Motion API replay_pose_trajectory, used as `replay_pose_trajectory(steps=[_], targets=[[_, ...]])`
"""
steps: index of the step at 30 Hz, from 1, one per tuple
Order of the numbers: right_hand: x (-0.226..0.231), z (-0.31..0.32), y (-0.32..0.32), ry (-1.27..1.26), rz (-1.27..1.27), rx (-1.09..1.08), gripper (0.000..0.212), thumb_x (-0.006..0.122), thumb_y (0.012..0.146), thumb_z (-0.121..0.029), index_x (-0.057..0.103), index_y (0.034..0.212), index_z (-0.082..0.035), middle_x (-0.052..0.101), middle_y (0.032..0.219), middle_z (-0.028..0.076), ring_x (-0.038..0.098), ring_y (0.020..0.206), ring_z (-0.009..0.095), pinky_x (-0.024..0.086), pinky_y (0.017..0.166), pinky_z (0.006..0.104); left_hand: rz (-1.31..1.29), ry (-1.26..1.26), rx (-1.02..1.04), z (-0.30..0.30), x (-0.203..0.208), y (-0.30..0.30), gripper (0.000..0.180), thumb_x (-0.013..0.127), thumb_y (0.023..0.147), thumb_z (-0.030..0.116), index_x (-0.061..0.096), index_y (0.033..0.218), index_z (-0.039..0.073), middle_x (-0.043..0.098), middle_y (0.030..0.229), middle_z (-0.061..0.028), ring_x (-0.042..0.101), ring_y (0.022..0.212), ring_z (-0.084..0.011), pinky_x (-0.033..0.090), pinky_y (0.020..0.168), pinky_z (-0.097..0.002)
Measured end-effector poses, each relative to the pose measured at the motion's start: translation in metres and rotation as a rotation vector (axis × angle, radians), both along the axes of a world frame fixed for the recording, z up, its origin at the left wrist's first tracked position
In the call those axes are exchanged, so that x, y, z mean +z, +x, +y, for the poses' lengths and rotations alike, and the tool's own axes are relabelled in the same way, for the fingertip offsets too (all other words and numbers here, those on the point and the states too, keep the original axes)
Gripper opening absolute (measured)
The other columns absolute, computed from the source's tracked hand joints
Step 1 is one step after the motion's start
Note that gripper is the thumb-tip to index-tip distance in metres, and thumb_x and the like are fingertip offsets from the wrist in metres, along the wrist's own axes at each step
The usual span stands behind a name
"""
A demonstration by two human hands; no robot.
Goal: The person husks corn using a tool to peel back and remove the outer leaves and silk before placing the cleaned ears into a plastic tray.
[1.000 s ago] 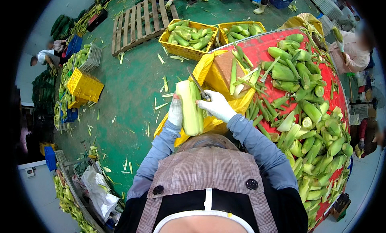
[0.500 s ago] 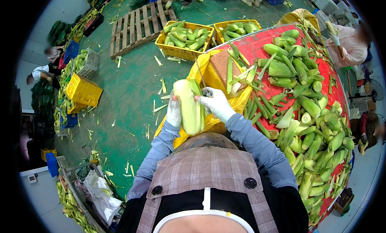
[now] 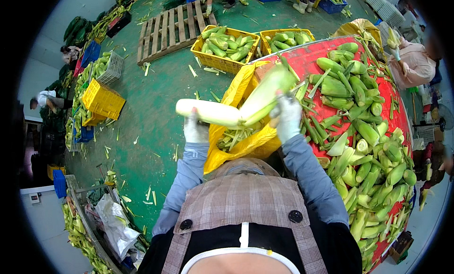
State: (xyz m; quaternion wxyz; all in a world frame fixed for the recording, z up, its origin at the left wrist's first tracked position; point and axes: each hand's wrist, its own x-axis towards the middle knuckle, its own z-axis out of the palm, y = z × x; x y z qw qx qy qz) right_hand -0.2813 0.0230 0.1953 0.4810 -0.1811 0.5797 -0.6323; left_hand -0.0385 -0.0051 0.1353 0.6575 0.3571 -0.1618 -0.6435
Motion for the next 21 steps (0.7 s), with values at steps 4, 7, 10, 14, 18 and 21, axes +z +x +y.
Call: replay_pose_trajectory(steps=[4, 7, 10, 14, 18, 21], targets=[[-0.023, -0.007, -0.018, -0.040, 0.007, -0.077, 0.033, 0.067, 0.083, -0.023, 0.058, 0.105, -0.001, 0.050, 0.059, 0.002, 0.043, 0.039, 0.009, 0.034, 0.035, 0.0234, 0.356, 0.022, 0.083, -0.005, 0.000, 0.008, 0.059, 0.068, 0.084, 0.031, 0.039, 0.128, 0.006, 0.049, 0.123, -0.0118, 0.050, 0.114, -0.0276, 0.041, 0.101, -0.0449], [-0.047, -0.024, -0.021, -0.007, 0.315, 0.089, 0.036, 0.068, 0.081, -0.020, 0.058, 0.109, -0.001, 0.054, 0.067, 0.004, 0.047, 0.044, 0.008, 0.038, 0.039, 0.0222, 0.139, -0.076, 0.027, -0.003, 0.018, 0.012, 0.055, 0.067, 0.084, 0.023, 0.040, 0.129, 0.005, 0.050, 0.124, -0.0110, 0.048, 0.116, -0.0267, 0.039, 0.102, -0.0425], [-0.052, -0.022, -0.006, -0.151, 0.713, 0.222, 0.055, 0.075, 0.075, -0.023, 0.054, 0.119, 0.001, 0.061, 0.098, 0.012, 0.060, 0.086, 0.020, 0.049, 0.075, 0.0293, -0.244, -0.242, 0.009, 0.003, 0.025, 0.009, 0.065, 0.074, 0.076, 0.008, 0.038, 0.130, 0.003, 0.049, 0.128, -0.0121, 0.048, 0.117, -0.0251, 0.038, 0.102, -0.0401], [-0.007, 0.000, 0.046, -0.226, 0.826, 0.622, 0.070, 0.079, 0.068, -0.028, 0.049, 0.126, -0.002, 0.057, 0.117, 0.014, 0.054, 0.113, 0.026, 0.043, 0.094, 0.0350, -0.434, -0.310, -0.146, 0.019, 0.040, -0.015, 0.070, 0.077, 0.071, 0.009, 0.041, 0.130, 0.000, 0.051, 0.127, -0.0121, 0.048, 0.118, -0.0232, 0.038, 0.101, -0.0364], [-0.002, 0.008, 0.053, -0.244, 0.728, 0.675, 0.075, 0.080, 0.064, -0.027, 0.048, 0.127, -0.003, 0.058, 0.115, 0.013, 0.056, 0.109, 0.024, 0.043, 0.093, 0.0329, -0.464, -0.433, -0.349, 0.024, 0.039, -0.027, 0.091, 0.083, 0.067, 0.021, 0.032, 0.139, 0.000, 0.044, 0.134, -0.0140, 0.042, 0.124, -0.0239, 0.032, 0.105, -0.0357], [-0.031, 0.015, 0.039, -0.239, 0.272, 0.520, 0.070, 0.079, 0.069, -0.028, 0.048, 0.124, 0.001, 0.062, 0.103, 0.012, 0.061, 0.089, 0.019, 0.048, 0.081, 0.0303, -0.460, -0.427, -0.496, 0.028, 0.023, -0.027, 0.103, 0.085, 0.065, 0.031, 0.025, 0.142, -0.001, 0.040, 0.138, -0.0150, 0.037, 0.129, -0.0251, 0.031, 0.107, -0.0364]])
